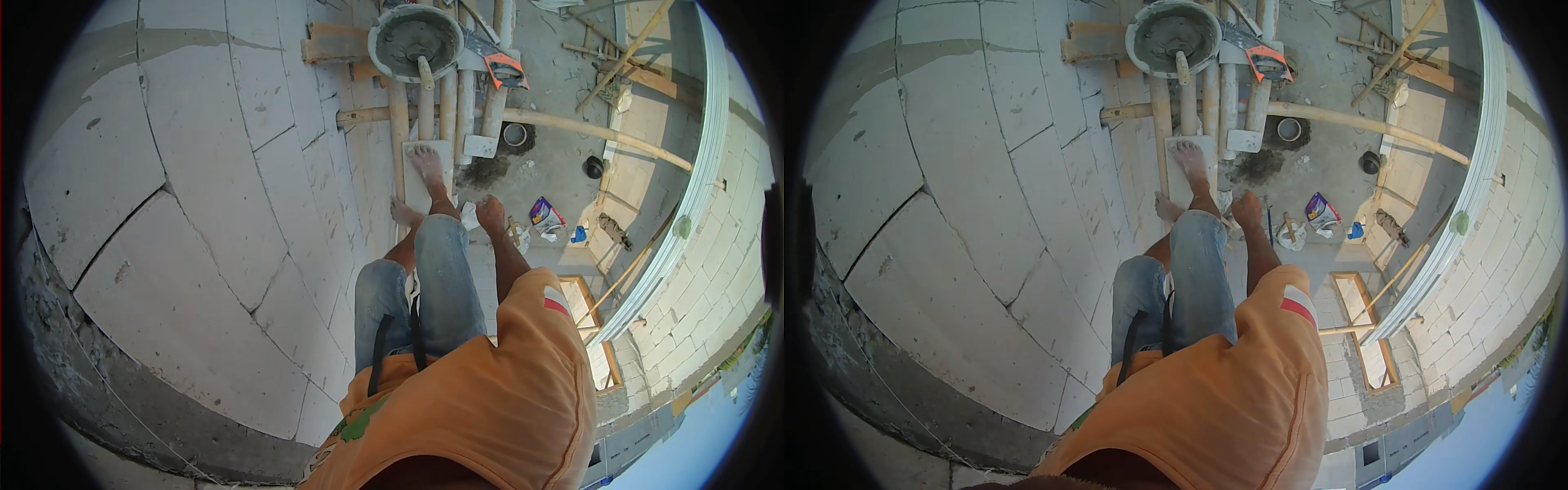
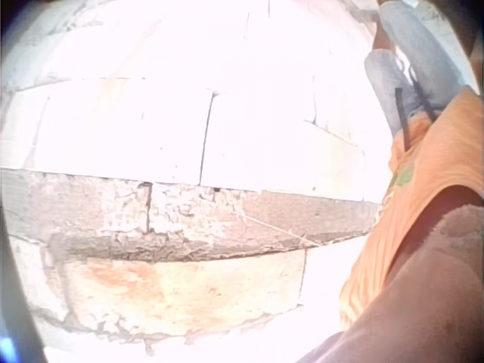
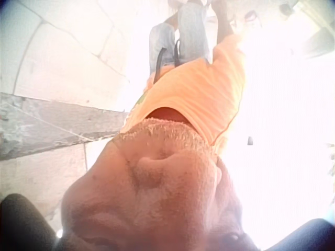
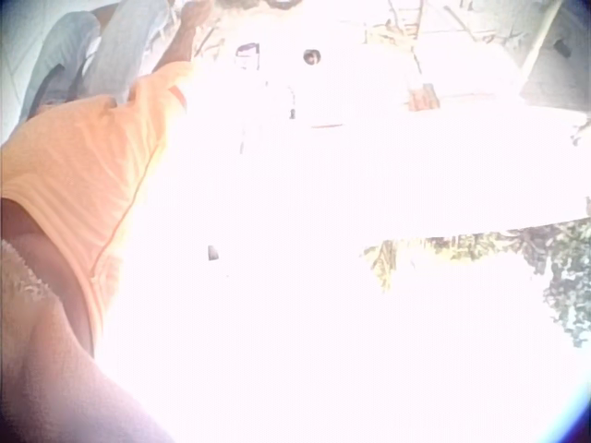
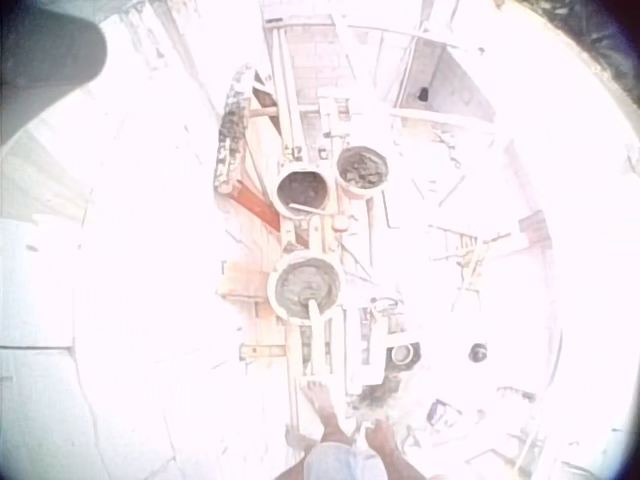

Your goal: The person cuts a block with a hand saw, positions it against a wall ledge to mark it with a nail, and trims it with the hand saw.

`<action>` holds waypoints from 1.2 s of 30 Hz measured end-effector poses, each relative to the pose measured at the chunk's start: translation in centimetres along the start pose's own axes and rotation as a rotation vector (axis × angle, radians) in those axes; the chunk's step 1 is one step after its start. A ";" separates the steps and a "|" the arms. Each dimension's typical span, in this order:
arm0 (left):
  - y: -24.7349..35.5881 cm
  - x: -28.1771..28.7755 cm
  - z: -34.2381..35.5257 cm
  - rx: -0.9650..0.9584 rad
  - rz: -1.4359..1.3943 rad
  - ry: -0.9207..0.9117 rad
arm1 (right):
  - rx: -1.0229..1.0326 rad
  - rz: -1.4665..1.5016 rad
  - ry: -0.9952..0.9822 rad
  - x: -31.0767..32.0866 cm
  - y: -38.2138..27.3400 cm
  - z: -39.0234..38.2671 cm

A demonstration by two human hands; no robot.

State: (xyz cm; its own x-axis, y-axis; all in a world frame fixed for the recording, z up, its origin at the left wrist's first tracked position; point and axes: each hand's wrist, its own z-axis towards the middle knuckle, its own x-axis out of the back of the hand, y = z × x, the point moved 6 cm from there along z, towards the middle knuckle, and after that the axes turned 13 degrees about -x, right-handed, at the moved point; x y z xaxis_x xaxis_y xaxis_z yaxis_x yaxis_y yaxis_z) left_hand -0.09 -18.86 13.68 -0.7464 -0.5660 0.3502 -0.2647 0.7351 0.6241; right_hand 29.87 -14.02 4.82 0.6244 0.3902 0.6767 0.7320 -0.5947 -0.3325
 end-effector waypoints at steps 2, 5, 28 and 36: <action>-3.1 -1.5 1.7 0.060 -0.066 0.076 | 0.014 -0.041 0.030 -0.6 -0.3 2.0; -7.6 -3.3 4.6 0.103 -0.178 0.210 | 0.007 -0.063 -0.031 -3.0 -0.7 6.5; -25.8 -6.7 15.7 0.120 -0.457 0.563 | -0.339 0.449 -0.323 -24.8 0.0 21.6; -27.2 -5.8 15.2 0.163 -0.398 0.563 | -0.516 0.836 -0.420 -24.5 -1.3 20.5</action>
State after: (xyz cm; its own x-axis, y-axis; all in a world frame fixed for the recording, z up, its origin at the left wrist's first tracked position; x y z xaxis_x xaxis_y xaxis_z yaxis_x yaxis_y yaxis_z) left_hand 2.16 -29.92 -16.00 -0.1566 -0.8781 0.4521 -0.5727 0.4537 0.6828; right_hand 19.24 -8.43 -24.75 0.9907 -0.1271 0.0494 -0.1148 -0.9727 -0.2015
